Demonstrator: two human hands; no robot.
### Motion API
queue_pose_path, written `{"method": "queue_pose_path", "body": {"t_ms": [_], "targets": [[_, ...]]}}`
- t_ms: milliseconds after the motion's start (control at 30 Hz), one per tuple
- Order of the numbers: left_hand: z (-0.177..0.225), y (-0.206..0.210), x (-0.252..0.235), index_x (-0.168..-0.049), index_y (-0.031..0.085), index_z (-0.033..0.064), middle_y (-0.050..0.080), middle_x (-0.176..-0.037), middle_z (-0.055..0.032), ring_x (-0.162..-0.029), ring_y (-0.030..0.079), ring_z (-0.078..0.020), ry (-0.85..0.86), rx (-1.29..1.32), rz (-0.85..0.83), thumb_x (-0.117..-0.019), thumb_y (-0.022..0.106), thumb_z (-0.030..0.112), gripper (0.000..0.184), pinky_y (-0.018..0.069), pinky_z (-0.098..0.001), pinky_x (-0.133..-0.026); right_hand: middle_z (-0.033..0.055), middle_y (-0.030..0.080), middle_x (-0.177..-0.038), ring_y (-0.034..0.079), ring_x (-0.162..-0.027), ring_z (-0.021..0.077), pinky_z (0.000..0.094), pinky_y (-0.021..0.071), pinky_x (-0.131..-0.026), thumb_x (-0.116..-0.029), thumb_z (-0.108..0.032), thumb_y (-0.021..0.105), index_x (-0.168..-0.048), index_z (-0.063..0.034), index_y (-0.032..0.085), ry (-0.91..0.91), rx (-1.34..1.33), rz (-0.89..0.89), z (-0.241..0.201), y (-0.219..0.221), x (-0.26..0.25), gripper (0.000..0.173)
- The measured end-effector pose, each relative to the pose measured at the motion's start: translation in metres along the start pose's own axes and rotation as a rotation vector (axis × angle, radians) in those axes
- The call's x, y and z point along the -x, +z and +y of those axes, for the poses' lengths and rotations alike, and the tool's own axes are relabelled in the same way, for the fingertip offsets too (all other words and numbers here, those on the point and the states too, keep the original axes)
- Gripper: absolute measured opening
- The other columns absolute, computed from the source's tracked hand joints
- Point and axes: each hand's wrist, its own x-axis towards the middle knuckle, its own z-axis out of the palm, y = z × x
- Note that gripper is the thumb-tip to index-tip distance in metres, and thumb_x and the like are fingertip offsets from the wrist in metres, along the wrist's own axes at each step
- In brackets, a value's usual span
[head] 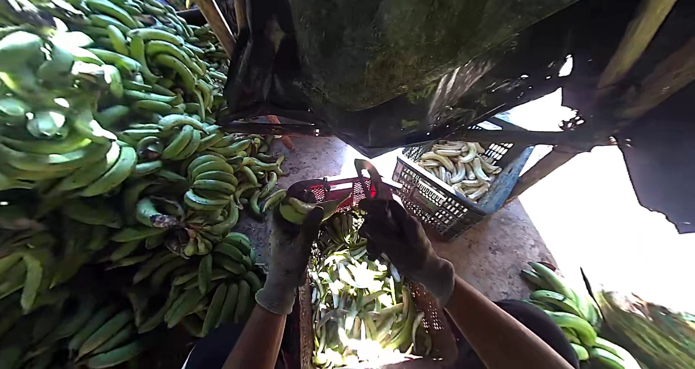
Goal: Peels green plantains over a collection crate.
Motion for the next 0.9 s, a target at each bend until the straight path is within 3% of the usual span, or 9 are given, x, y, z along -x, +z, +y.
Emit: {"method": "queue_pose_path", "body": {"t_ms": [133,200,267,333,433,600,667,733,900], "targets": [[-0.005,-0.016,-0.001,-0.140,0.046,0.0070,0.067,-0.119,-0.0148,-0.105,0.068,-0.0256,-0.070,0.376,-0.183,-0.0943,0.072,0.024,0.056,0.0600,-0.0397,-0.088,0.0091,0.065,-0.081,0.066,-0.062,0.0205,0.0407,0.0584,-0.059,-0.1015,-0.057,0.053,-0.127,-0.0133,0.058,0.609,0.185,-0.361,0.044,-0.004,-0.016,0.051],[-0.002,-0.021,-0.006,-0.140,0.047,0.0124,0.068,-0.109,-0.0098,-0.093,0.069,-0.0190,-0.179,0.370,-0.189,-0.1008,0.058,0.040,0.049,0.0605,-0.0336,-0.078,0.0052,0.065,-0.085,0.063,-0.061,0.0159,0.0357,0.0564,-0.057,-0.1038,-0.057,0.047,-0.137,-0.0200,0.059,0.497,0.140,-0.320,0.032,-0.004,-0.013,0.051],[-0.002,-0.028,-0.007,-0.135,0.053,0.0163,0.068,-0.098,-0.0054,-0.078,0.068,-0.0153,-0.261,0.319,-0.111,-0.1046,0.042,0.054,0.050,0.0601,-0.0316,-0.065,-0.0013,0.070,-0.106,0.066,-0.081,0.0073,0.0299,0.0575,-0.073,-0.1054,-0.045,0.052,-0.140,-0.0251,0.061,0.200,0.210,-0.257,0.020,-0.003,-0.011,0.041],[-0.008,-0.034,-0.010,-0.140,0.053,0.0183,0.067,-0.102,-0.0041,-0.079,0.066,-0.0139,-0.282,0.262,-0.090,-0.1080,0.035,0.050,0.048,0.0586,-0.0303,-0.065,0.0030,0.069,-0.124,0.066,-0.108,0.0144,0.0400,0.0551,-0.094,-0.1015,-0.042,0.058,-0.142,-0.0289,0.061,-0.137,0.428,-0.231,0.021,-0.002,-0.005,0.043],[-0.008,-0.029,-0.005,-0.137,0.054,0.0138,0.069,-0.101,-0.0055,-0.078,0.067,-0.0125,-0.329,0.250,-0.113,-0.1098,0.034,0.043,0.045,0.0573,-0.0276,-0.064,0.0076,0.071,-0.117,0.068,-0.106,0.0218,0.0458,0.0567,-0.090,-0.0965,-0.051,0.058,-0.142,-0.0358,0.061,-0.453,0.653,-0.160,0.034,0.006,-0.003,0.048],[-0.003,-0.013,0.020,-0.129,0.058,0.0079,0.068,-0.097,-0.0074,-0.081,0.068,-0.0139,-0.391,0.367,-0.293,-0.1104,0.033,0.039,0.044,0.0597,-0.0292,-0.068,0.0107,0.071,-0.120,0.067,-0.109,0.0287,0.0543,0.0544,-0.094,-0.0939,-0.038,0.069,-0.126,-0.0240,0.073,-0.292,0.744,0.092,0.033,-0.005,-0.036,0.035],[0.004,-0.013,0.020,-0.129,0.059,0.0090,0.069,-0.096,-0.0099,-0.076,0.069,-0.0165,-0.492,0.389,-0.387,-0.1097,0.035,0.042,0.045,0.0606,-0.0309,-0.063,0.0085,0.071,-0.124,0.068,-0.109,0.0277,0.0558,0.0545,-0.093,-0.0975,-0.032,0.067,-0.135,-0.0251,0.067,-0.230,0.728,0.201,0.036,-0.024,-0.051,0.039],[0.004,-0.020,0.016,-0.132,0.056,0.0089,0.068,-0.099,-0.0137,-0.074,0.070,-0.0225,-0.547,0.415,-0.425,-0.1082,0.040,0.043,0.045,0.0619,-0.0363,-0.059,0.0075,0.070,-0.113,0.068,-0.098,0.0240,0.0523,0.0558,-0.084,-0.0993,-0.032,0.065,-0.139,-0.0261,0.062,-0.209,0.687,0.201,0.032,-0.038,-0.051,0.040],[0.006,-0.020,0.001,-0.141,0.050,0.0094,0.068,-0.101,-0.0037,-0.083,0.068,-0.0102,-0.311,0.122,0.005,-0.1102,0.039,0.032,0.039,0.0596,-0.0272,-0.071,0.0047,0.071,-0.124,0.066,-0.112,0.0220,0.0458,0.0540,-0.096,-0.0959,-0.041,0.064,-0.140,-0.0310,0.064,-0.340,0.613,-0.216,0.021,-0.012,-0.006,0.045]]}}
